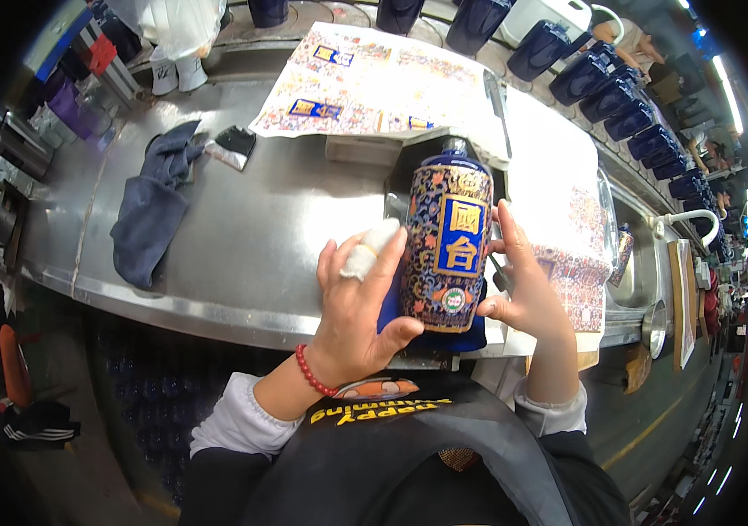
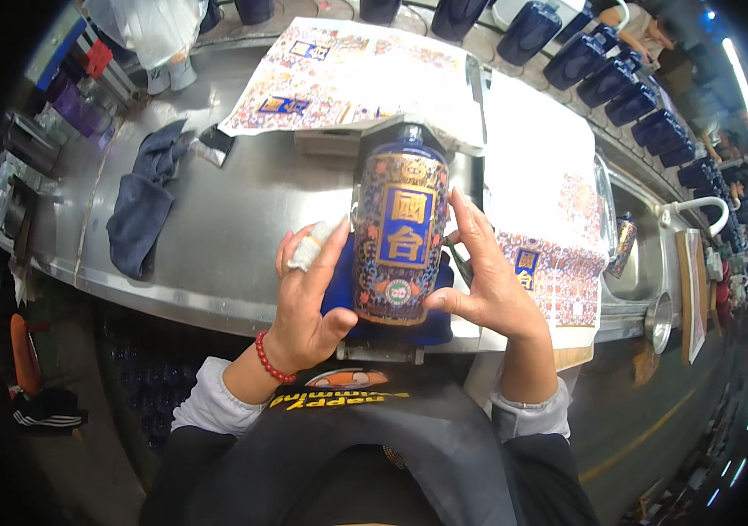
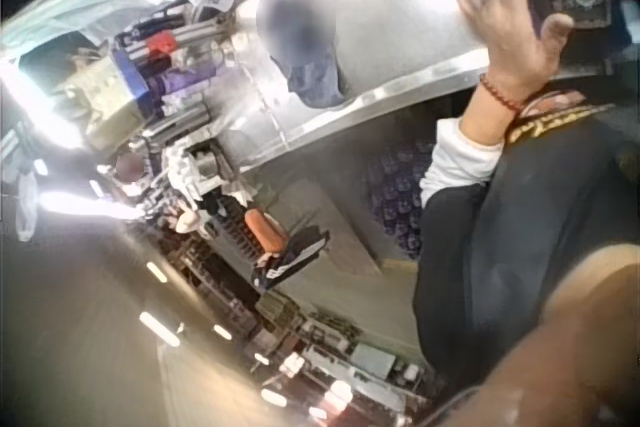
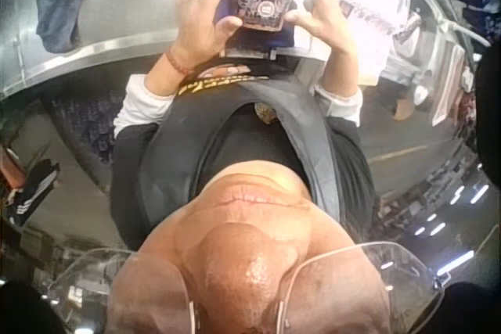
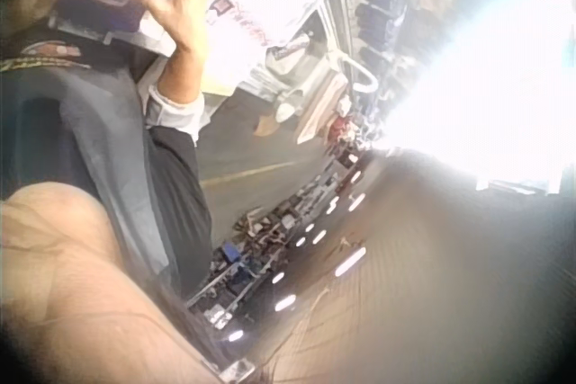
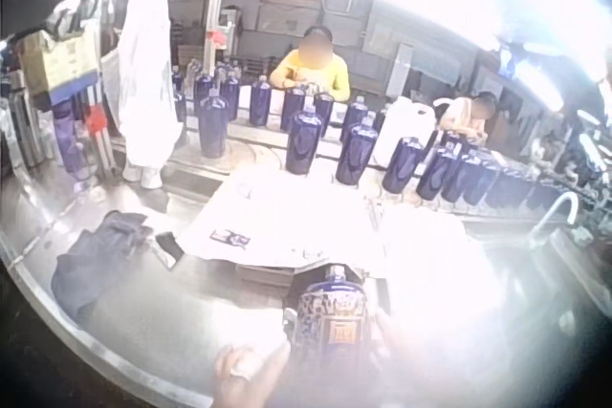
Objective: The person applies decorative stickers to a blue ceramic bottle, smoothing them with a green tool and rotating the bottle to cover different sides. The person then places the finished bottle aside and picks up a new bottle to repeat the process.
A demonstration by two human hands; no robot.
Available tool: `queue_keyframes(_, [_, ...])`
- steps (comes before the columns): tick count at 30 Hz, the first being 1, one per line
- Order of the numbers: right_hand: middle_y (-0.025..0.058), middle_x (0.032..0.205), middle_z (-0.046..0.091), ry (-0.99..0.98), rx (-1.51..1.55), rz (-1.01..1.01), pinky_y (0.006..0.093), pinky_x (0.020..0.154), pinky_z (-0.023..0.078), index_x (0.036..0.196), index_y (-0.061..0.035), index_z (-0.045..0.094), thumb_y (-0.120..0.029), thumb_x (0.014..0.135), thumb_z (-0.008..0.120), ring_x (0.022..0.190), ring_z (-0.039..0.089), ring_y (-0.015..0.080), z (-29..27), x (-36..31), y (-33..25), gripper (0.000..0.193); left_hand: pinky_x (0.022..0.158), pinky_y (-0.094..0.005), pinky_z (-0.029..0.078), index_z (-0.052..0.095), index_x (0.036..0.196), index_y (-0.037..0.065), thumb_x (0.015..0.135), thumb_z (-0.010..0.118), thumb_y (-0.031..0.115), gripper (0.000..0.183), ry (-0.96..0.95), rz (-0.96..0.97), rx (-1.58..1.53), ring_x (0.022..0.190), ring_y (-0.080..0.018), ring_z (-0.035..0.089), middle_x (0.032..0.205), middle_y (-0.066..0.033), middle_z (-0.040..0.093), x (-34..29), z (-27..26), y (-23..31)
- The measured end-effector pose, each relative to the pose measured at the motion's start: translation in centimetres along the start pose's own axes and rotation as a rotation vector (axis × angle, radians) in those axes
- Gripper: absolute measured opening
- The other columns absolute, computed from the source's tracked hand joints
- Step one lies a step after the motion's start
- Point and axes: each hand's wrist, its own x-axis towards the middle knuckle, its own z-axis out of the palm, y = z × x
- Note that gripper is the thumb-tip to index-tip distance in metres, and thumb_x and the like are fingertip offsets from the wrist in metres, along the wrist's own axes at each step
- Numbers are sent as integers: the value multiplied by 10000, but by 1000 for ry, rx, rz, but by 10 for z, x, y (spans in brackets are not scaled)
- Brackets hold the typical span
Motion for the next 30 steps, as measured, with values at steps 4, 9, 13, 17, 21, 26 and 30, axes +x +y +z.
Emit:
queue_keyframes(4, [235,1594,280,-8,-84,-8,398,1052,425,1605,-16,168,-654,684,811,1293,441,309,-4,3,-5,1292,1149,-568,156,423,1481,-55,985,403,677,884,3,-28,-28,1320,-403,408,1406,-235,521,27,4,-6])
queue_keyframes(9, [247,1591,273,-16,-51,14,413,1048,432,1608,-21,157,-667,702,790,1391,371,345,-5,7,-4,1280,1126,-534,209,371,1501,-80,1000,420,637,876,1,-13,-60,1270,-405,427,1378,-251,522,43,8,-14])
queue_keyframes(13, [256,1606,239,-37,-69,-29,434,1068,428,1613,-30,137,-656,716,788,1443,325,365,-6,11,-1,1273,1111,-510,238,348,1511,-85,1000,429,632,884,0,-12,-76,1252,-399,439,1376,-247,524,47,14,-16])
queue_keyframes(17, [263,1608,227,-56,-46,-34,455,1098,416,1615,-41,139,-639,725,791,1462,312,382,-8,13,-2,1255,1116,-508,241,325,1525,-77,998,420,642,896,-31,-75,-176,1263,-390,438,1397,-245,508,49,13,-19])
queue_keyframes(21, [263,1598,241,-31,-32,-33,473,1118,406,1617,-58,151,-621,738,792,1468,311,397,-11,16,-2,1225,1134,-505,226,332,1524,-78,1001,402,653,902,-1,-27,-91,1285,-379,427,1424,-236,489,57,13,-21])
queue_keyframes(26, [253,1600,242,-39,-87,-135,489,1151,376,1617,-68,150,-563,776,800,1484,279,404,-11,19,2,1172,1146,-504,199,320,1522,-98,1004,389,656,917,-42,-36,-118,1311,-378,411,1426,-235,497,63,12,-18])
queue_keyframes(30, [248,1581,276,-2,-10,-90,478,1177,342,1614,-65,158,-510,801,804,1478,292,405,-10,20,4,1129,1150,-510,183,320,1536,-65,998,391,667,911,-44,9,-37,1334,-376,399,1430,-230,504,66,9,-17])
